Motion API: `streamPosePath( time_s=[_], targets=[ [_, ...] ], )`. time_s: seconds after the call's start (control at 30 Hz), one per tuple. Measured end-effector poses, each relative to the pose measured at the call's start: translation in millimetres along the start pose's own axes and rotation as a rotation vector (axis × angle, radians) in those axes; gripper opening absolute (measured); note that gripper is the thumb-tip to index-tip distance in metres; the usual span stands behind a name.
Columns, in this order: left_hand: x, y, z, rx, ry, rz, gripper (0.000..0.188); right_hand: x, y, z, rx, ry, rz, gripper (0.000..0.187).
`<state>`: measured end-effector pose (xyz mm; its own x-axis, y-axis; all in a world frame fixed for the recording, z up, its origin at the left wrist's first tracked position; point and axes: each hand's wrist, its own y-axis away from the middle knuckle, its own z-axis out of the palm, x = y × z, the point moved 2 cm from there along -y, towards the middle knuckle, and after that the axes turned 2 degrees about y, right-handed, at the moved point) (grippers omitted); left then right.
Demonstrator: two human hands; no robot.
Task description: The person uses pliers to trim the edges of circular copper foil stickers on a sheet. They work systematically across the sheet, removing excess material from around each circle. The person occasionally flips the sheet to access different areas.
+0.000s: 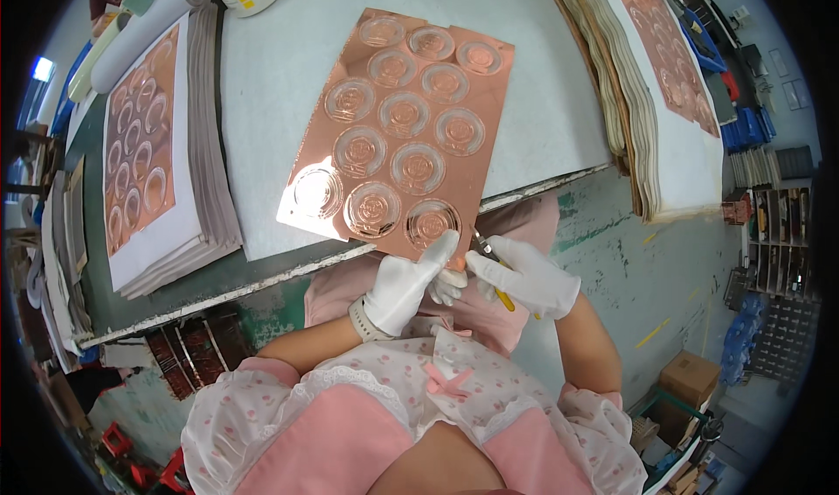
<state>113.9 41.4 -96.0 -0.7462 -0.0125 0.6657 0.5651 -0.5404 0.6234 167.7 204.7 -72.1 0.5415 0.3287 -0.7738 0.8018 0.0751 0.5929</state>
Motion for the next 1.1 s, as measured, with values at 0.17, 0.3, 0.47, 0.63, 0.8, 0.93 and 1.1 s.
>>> streamPosePath(
  time_s=[0.17,0.3,0.47,0.63,0.8,0.93,1.1],
  targets=[
    [1.4,1.9,1.6,0.02,0.0,-0.041,0.039,2.7,-1.6,-1.6,0.015,-0.117,0.037,0.044],
    [0.9,2.8,0.4,-0.02,-0.009,-0.055,0.039,-11.4,-1.0,-3.2,-0.022,-0.115,0.131,0.041],
    [4.1,4.1,2.5,-0.076,0.0,-0.074,0.038,-16.1,-1.9,-9.1,-0.026,0.026,0.115,0.038],
    [3.2,2.1,-4.9,-0.097,-0.025,-0.158,0.043,-4.2,12.1,-22.1,-0.023,-0.215,0.052,0.037],
    [9.2,6.3,-7.1,-0.051,-0.054,-0.058,0.045,36.6,27.3,-2.9,0.003,-0.384,-0.037,0.036],
    [-0.7,-1.1,-10.8,0.002,-0.091,-0.139,0.045,36.0,31.5,17.2,-0.118,-0.371,-0.028,0.034],
    [1.9,-1.9,-6.7,-0.032,-0.019,-0.062,0.041,31.8,26.7,22.2,-0.129,-0.344,-0.081,0.034]
  ],
)
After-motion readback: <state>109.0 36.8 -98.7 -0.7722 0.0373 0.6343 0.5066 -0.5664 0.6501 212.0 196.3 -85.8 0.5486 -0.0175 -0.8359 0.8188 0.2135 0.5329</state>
